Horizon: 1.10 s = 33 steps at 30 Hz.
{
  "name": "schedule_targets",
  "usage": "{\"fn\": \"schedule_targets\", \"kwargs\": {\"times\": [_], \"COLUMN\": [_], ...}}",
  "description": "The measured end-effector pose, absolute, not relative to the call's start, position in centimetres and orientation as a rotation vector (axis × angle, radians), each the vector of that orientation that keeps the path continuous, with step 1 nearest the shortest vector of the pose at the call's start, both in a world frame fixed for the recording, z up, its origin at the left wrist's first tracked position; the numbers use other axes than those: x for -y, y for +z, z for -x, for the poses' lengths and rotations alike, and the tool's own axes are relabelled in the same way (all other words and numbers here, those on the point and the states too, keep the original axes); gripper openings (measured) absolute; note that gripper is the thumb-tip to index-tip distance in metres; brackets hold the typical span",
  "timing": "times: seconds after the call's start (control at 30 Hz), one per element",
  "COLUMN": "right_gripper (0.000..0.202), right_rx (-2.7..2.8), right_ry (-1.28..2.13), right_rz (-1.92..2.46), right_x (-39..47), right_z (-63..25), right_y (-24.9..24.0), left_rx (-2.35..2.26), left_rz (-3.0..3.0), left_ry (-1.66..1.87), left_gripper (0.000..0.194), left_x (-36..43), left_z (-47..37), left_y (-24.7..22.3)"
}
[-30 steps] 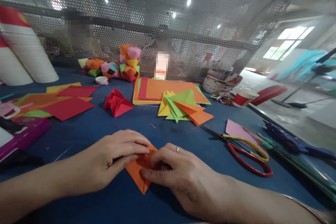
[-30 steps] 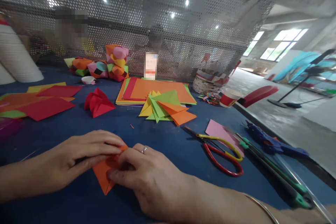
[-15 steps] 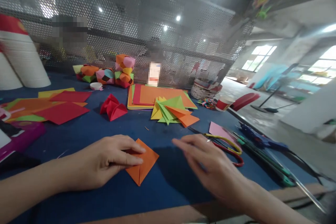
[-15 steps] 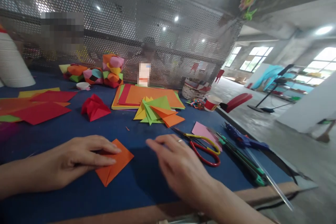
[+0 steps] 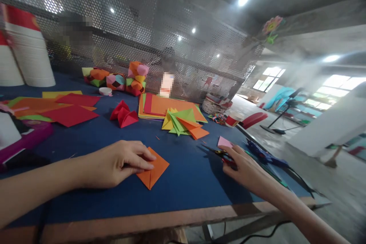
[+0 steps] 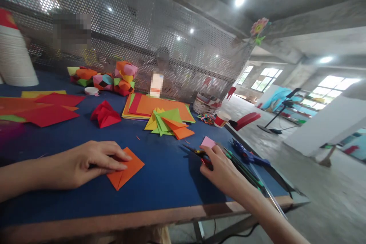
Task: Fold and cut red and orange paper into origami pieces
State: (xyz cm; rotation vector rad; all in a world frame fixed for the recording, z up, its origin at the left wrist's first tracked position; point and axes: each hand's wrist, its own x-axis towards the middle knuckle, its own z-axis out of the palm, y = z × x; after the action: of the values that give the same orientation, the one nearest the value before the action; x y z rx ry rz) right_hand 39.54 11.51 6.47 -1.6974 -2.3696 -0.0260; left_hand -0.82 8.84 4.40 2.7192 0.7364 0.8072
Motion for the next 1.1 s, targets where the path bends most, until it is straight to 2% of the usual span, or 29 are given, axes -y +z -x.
{"fn": "schedule_targets", "kwargs": {"times": [0.07,0.13,0.17,0.27,0.33,0.4,0.53,0.77,1.0,1.1], "right_gripper": [0.035,0.02,0.02,0.04,0.045,0.048,0.046,0.042,0.019,0.018], "right_rx": [2.331,2.246,2.177,1.928,1.77,1.679,1.614,1.556,1.578,1.611], "right_ry": [-0.017,0.17,0.357,1.105,1.4,1.54,1.619,1.64,1.593,1.563], "right_rz": [1.602,1.506,1.45,1.216,1.054,0.949,0.903,0.998,1.174,1.221], "right_x": [-10.9,-10.0,-9.4,-7.9,-7.3,-7.1,-7.8,-8.7,-9.8,-10.4], "right_z": [-38.3,-36.4,-35.3,-31.3,-28.6,-26.3,-23.7,-22.5,-22.5,-22.7], "right_y": [7.2,8.2,8.6,9.8,10.0,9.8,8.9,7.6,8.2,8.4], "left_rx": [-0.719,-0.712,-0.712,-0.709,-0.695,-0.677,-0.657,-0.638,-0.64,-0.646], "left_rz": [-2.716,-2.702,-2.695,-2.68,-2.677,-2.679,-2.682,-2.659,-2.661,-2.642], "left_ry": [0.828,0.826,0.823,0.823,0.834,0.849,0.846,0.853,0.909,0.93], "left_gripper": [0.041,0.039,0.039,0.037,0.036,0.039,0.042,0.033,0.027,0.024], "left_x": [-8.9,-8.9,-8.9,-9.0,-9.1,-9.2,-9.3,-9.1,-9.0,-9.1], "left_z": [0.8,0.7,0.8,0.8,0.8,0.8,0.6,0.4,0.3,0.4], "left_y": [4.4,4.4,4.4,4.2,4.0,3.9,4.1,4.2,3.9,3.7]}}
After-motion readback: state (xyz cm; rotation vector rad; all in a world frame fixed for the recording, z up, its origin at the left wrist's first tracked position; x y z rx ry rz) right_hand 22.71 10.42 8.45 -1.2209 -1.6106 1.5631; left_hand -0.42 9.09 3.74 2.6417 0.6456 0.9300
